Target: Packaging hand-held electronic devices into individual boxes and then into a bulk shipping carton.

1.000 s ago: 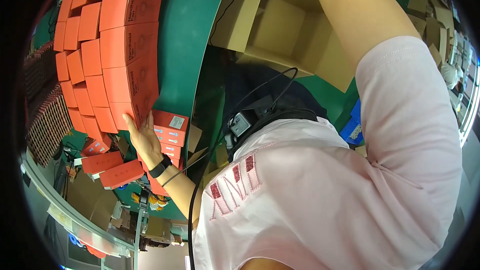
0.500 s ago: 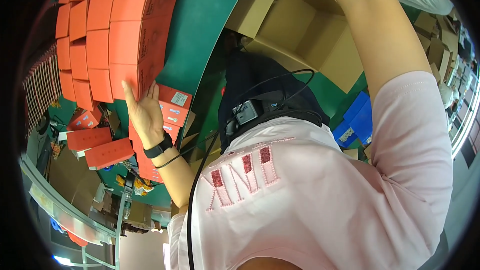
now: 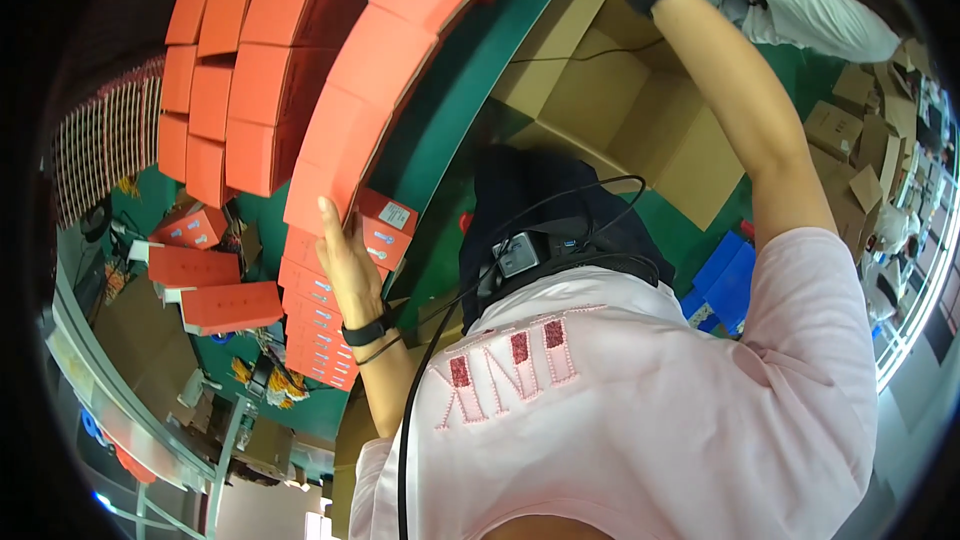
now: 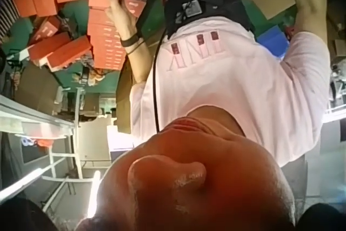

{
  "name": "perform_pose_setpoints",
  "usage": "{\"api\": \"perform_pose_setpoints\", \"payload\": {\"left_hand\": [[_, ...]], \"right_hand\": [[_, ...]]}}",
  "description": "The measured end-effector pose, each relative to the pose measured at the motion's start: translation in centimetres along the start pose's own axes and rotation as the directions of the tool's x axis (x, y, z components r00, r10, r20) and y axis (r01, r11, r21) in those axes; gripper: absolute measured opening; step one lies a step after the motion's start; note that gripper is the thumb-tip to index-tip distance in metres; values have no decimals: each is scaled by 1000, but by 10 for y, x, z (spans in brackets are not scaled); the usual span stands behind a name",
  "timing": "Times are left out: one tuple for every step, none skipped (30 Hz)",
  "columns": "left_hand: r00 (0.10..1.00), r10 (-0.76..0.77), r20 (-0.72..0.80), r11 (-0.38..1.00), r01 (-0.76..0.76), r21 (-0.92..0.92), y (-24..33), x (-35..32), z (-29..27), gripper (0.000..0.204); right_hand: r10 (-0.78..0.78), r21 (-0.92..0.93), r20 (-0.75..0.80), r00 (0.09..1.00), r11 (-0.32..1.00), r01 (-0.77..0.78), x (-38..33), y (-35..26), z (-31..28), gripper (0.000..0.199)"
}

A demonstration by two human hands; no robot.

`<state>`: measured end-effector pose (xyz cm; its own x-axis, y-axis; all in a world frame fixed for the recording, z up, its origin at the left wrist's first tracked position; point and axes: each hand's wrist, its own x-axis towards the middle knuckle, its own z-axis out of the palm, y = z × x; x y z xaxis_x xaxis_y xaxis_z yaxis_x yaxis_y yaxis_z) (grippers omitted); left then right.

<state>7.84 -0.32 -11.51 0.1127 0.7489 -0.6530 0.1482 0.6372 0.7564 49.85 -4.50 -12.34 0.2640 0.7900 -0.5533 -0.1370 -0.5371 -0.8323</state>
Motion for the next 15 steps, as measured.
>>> {"api": "perform_pose_setpoints", "payload": {"left_hand": [[1000, 14, -21, 1000, -14, 23, 1, -1, -1, 50], [1000, 15, -9, 999, -15, 30, 3, -4, -1, 50], [1000, 10, -28, 997, -8, 72, 4, -7, 1, 49], [999, 7, -47, 993, -2, 115, 5, -11, 3, 47], [998, 6, -66, 987, 4, 161, 7, -15, 4, 45], [997, -39, -65, 976, 52, 210, 5, -14, -1, 38], [998, -36, -43, 974, 44, 223, 2, -17, 0, 38], [999, 40, 15, 974, -42, 222, 3, -18, 4, 42], [991, 110, 74, 969, -124, 215, 3, -19, 11, 49], [981, 164, 100, 963, -181, 200, 6, -23, 23, 49], [978, 167, 124, 959, -191, 211, 12, -31, 41, 49], [971, 164, 172, 941, -206, 268, 17, -39, 60, 48], [963, 159, 217, 919, -225, 323, 17, -45, 77, 47], [945, 147, 290, 899, -251, 360, 13, -43, 88, 47], [940, 156, 305, 890, -267, 368, 8, -46, 104, 47]], "right_hand": [[-28, 55, 2, 1000, 998, 28, -14, 3, 5, 36], [-56, 112, 5, 998, 992, 55, -26, 7, 8, 37], [-51, -14, 21, 998, 999, 51, -35, 16, 0, 52], [-49, 31, -35, 998, 998, 50, -49, 29, -2, 51], [-44, 77, -91, 995, 996, 51, -68, 35, 1, 50], [-100, -84, -140, 985, 993, 89, -82, 47, -6, 52], [-92, -73, -169, 981, 994, 80, -101, 55, -13, 52], [-88, -60, -195, 977, 995, 77, -119, 62, -17, 52], [-88, -60, -269, 959, 995, 75, -140, 70, -17, 53], [-63, 32, -322, 945, 997, 77, -162, 80, -19, 54], [-34, 126, -372, 928, 988, 87, -187, 95, -22, 56], [-29, 183, -445, 895, 976, 123, -212, 120, -26, 58], [-28, 194, -465, 885, 972, 133, -235, 139, -28, 58], [-8, 239, -577, 817, 955, 178, -257, 156, -26, 58], [19, 276, -673, 739, 934, 227, -277, 174, -26, 58]]}}
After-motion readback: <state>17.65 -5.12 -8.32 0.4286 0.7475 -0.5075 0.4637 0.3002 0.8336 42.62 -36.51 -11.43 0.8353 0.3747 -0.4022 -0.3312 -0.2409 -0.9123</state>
